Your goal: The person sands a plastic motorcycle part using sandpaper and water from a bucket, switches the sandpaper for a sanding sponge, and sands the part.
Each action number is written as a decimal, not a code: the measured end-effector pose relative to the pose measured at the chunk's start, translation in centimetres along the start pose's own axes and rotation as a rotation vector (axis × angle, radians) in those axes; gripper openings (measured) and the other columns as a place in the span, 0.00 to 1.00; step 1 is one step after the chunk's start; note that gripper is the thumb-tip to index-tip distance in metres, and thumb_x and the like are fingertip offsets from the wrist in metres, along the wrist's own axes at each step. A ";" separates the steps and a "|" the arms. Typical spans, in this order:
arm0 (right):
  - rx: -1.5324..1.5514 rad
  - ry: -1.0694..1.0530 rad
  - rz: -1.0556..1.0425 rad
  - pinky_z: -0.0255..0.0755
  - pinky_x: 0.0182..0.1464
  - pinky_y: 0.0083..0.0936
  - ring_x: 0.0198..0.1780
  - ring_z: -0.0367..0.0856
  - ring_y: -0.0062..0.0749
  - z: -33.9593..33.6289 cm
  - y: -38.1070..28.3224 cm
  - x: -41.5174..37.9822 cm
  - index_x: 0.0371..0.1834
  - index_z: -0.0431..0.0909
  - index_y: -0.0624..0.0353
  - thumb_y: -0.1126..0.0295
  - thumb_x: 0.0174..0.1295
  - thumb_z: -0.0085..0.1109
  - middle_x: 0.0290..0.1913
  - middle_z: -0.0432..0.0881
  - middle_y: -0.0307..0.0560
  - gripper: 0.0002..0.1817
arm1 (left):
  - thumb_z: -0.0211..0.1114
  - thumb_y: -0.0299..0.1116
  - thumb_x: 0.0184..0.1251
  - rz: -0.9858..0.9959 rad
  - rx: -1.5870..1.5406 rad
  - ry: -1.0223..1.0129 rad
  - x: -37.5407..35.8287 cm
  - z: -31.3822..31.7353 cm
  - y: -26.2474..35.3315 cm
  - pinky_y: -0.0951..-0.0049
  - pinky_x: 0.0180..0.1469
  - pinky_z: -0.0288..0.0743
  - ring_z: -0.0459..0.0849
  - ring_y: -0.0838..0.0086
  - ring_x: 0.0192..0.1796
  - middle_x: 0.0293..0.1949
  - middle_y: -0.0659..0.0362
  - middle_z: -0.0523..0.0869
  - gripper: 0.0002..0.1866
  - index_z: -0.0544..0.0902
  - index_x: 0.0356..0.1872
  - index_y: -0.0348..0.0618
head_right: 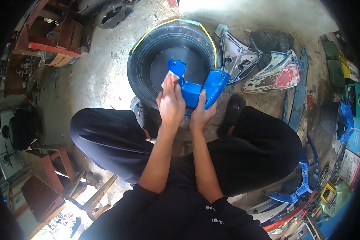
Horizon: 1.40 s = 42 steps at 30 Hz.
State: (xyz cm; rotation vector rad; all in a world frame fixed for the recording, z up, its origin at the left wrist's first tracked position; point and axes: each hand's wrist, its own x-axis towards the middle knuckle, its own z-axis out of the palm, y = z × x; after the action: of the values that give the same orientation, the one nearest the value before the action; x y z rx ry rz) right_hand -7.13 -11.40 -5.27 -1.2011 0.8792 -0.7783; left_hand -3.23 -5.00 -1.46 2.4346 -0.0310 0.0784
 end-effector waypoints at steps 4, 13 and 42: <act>-0.006 -0.014 0.034 0.76 0.45 0.24 0.41 0.80 0.21 -0.1 -1.2 -0.4 0.49 0.81 0.67 0.60 0.73 0.63 0.42 0.85 0.41 0.17 | 0.51 0.39 0.80 -0.025 -0.040 -0.040 7.3 1.9 0.0 0.49 0.61 0.76 0.82 0.52 0.63 0.66 0.45 0.79 0.20 0.77 0.64 0.39; 0.047 -0.004 0.007 0.75 0.44 0.23 0.40 0.79 0.21 0.1 -0.9 -0.4 0.49 0.80 0.67 0.62 0.74 0.62 0.42 0.84 0.40 0.16 | 0.52 0.39 0.80 0.075 -0.011 -0.037 2.0 -0.1 -0.5 0.46 0.68 0.68 0.75 0.60 0.73 0.72 0.50 0.75 0.22 0.75 0.69 0.44; -0.085 -0.010 -0.025 0.77 0.41 0.25 0.39 0.81 0.24 -0.2 -0.9 -0.2 0.47 0.81 0.67 0.58 0.72 0.63 0.40 0.85 0.43 0.19 | 0.56 0.41 0.76 0.199 0.191 0.050 2.3 1.8 0.5 0.45 0.69 0.60 0.74 0.71 0.73 0.71 0.55 0.77 0.24 0.76 0.69 0.45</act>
State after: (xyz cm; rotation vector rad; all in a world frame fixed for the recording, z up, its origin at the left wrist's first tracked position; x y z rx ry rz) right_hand -7.44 -11.44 -4.40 -1.2918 0.8980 -0.7606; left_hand -0.90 -6.57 -2.36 2.6128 -0.2545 0.2411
